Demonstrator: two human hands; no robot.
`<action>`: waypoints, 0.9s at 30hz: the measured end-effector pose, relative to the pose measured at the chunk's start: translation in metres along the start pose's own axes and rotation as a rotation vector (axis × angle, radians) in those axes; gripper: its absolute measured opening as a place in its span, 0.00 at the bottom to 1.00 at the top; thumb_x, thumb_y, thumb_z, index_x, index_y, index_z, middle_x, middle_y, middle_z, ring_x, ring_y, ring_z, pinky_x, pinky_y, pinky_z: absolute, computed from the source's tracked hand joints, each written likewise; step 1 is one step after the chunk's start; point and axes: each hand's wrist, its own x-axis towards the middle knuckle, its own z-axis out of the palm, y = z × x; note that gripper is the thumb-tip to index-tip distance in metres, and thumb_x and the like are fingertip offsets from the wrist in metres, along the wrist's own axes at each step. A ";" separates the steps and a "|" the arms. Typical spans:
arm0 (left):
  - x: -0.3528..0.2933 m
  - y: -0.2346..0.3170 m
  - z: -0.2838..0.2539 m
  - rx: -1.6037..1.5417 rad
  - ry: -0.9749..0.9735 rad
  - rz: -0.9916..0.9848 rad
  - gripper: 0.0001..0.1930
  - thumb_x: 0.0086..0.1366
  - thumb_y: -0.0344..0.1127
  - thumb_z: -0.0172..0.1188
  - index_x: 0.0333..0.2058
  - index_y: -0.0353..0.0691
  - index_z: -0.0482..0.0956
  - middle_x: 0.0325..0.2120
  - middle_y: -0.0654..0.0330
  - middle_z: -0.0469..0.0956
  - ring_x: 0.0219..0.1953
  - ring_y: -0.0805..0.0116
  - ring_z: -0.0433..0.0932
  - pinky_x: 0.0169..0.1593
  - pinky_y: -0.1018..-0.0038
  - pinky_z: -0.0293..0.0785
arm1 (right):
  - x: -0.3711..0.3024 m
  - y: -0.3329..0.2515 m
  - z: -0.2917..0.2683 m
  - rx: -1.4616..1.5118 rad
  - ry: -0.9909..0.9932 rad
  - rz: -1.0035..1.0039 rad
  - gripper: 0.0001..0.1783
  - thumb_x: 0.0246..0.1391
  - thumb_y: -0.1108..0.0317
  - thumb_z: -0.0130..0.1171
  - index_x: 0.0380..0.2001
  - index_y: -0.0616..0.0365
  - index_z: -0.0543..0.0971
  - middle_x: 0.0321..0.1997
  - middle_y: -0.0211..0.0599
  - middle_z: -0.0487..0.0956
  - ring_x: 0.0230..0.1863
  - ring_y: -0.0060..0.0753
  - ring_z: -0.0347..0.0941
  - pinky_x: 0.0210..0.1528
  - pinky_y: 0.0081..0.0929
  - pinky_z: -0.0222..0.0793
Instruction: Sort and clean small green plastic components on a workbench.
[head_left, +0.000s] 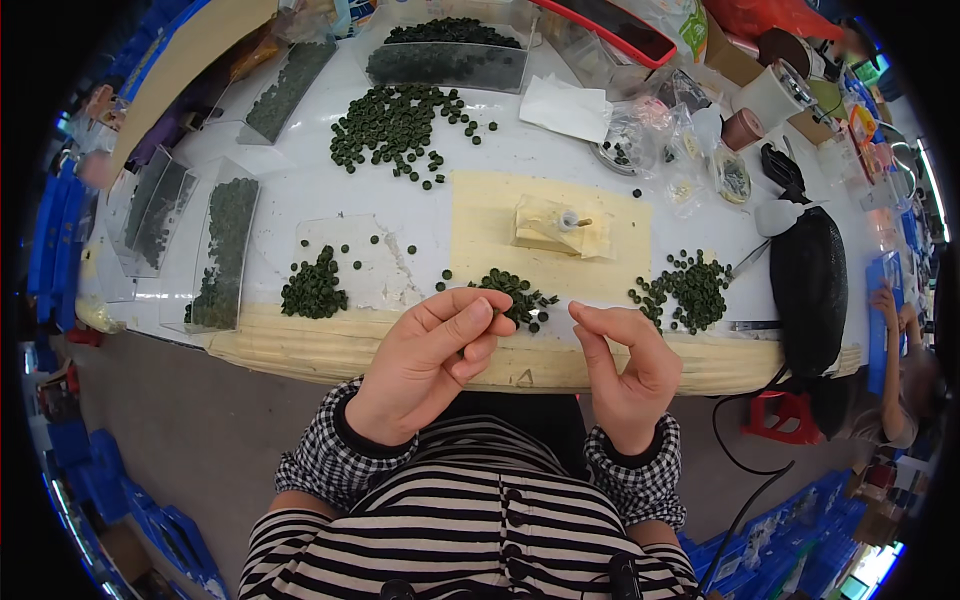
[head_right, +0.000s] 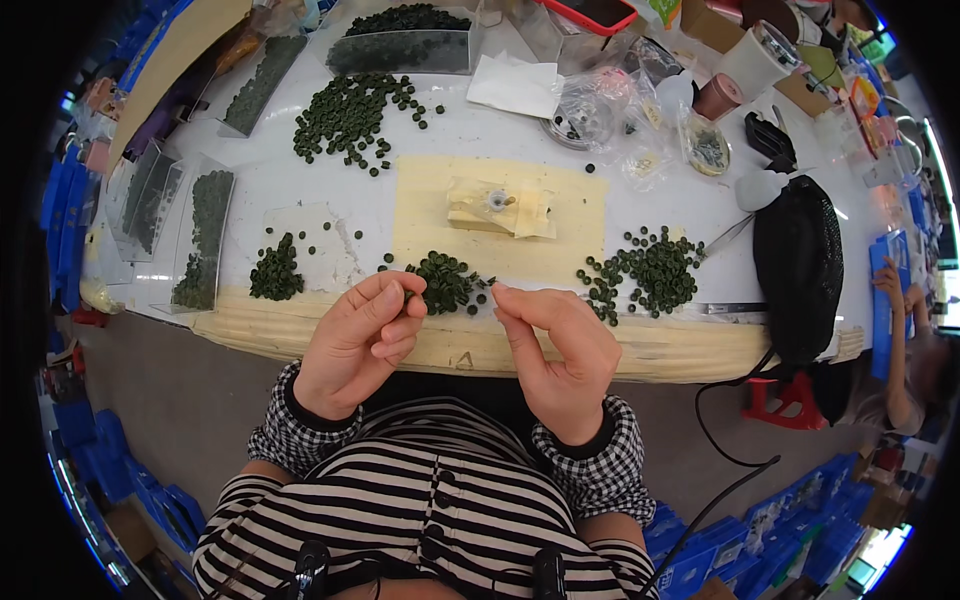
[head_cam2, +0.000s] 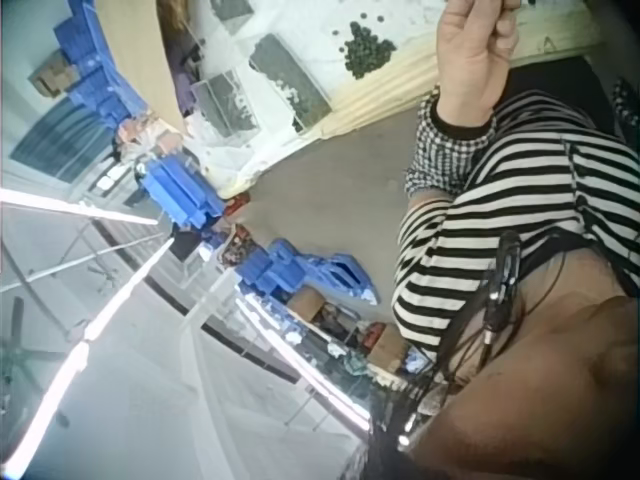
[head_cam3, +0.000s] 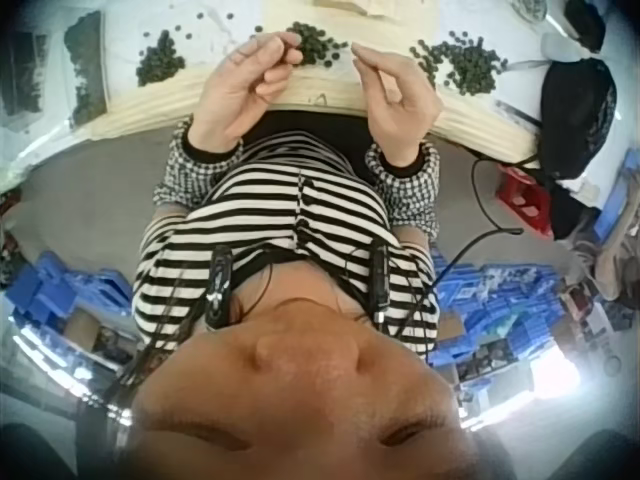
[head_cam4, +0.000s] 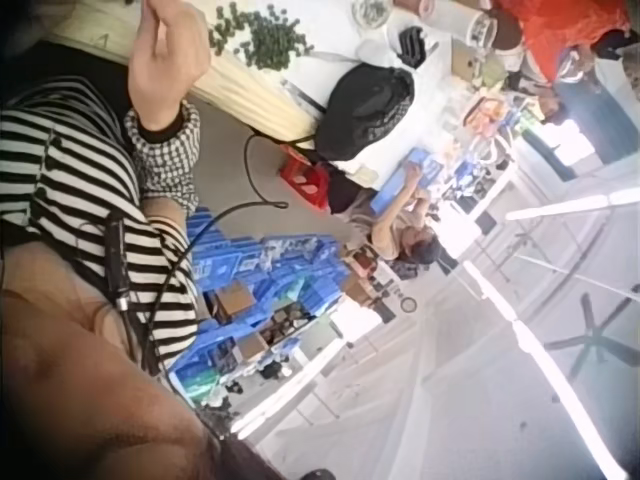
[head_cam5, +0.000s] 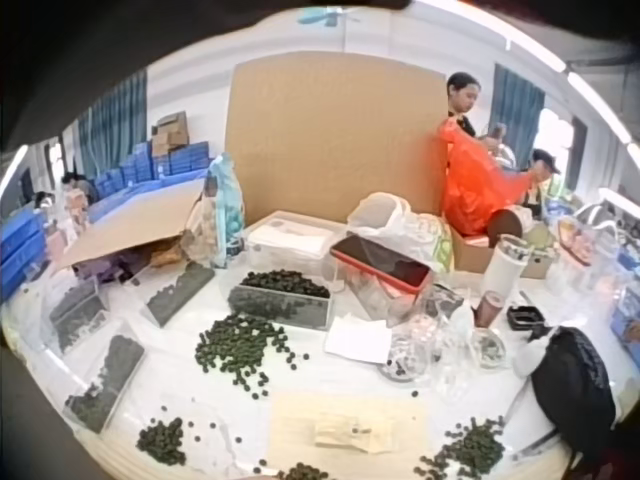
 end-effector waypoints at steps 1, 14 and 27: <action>0.000 0.000 0.000 -0.006 -0.012 -0.013 0.11 0.69 0.32 0.53 0.47 0.34 0.75 0.35 0.58 0.80 0.26 0.84 0.66 0.28 0.88 0.65 | 0.001 -0.001 -0.001 0.026 -0.023 -0.013 0.10 0.45 0.85 0.63 0.33 0.64 0.81 0.34 0.40 0.82 0.35 0.33 0.79 0.37 0.22 0.71; 0.004 -0.006 0.006 0.004 0.011 -0.056 0.11 0.68 0.31 0.54 0.47 0.34 0.75 0.33 0.62 0.79 0.25 0.83 0.64 0.28 0.87 0.61 | -0.003 -0.006 0.001 0.755 -0.081 0.547 0.10 0.55 0.81 0.57 0.42 0.68 0.78 0.38 0.43 0.82 0.39 0.27 0.78 0.46 0.23 0.75; 0.003 -0.008 0.005 0.061 0.015 -0.037 0.10 0.69 0.39 0.54 0.41 0.38 0.75 0.23 0.69 0.69 0.21 0.83 0.55 0.25 0.84 0.53 | -0.006 -0.007 0.006 0.813 -0.084 0.548 0.08 0.54 0.81 0.58 0.39 0.67 0.78 0.38 0.40 0.81 0.40 0.27 0.78 0.44 0.21 0.74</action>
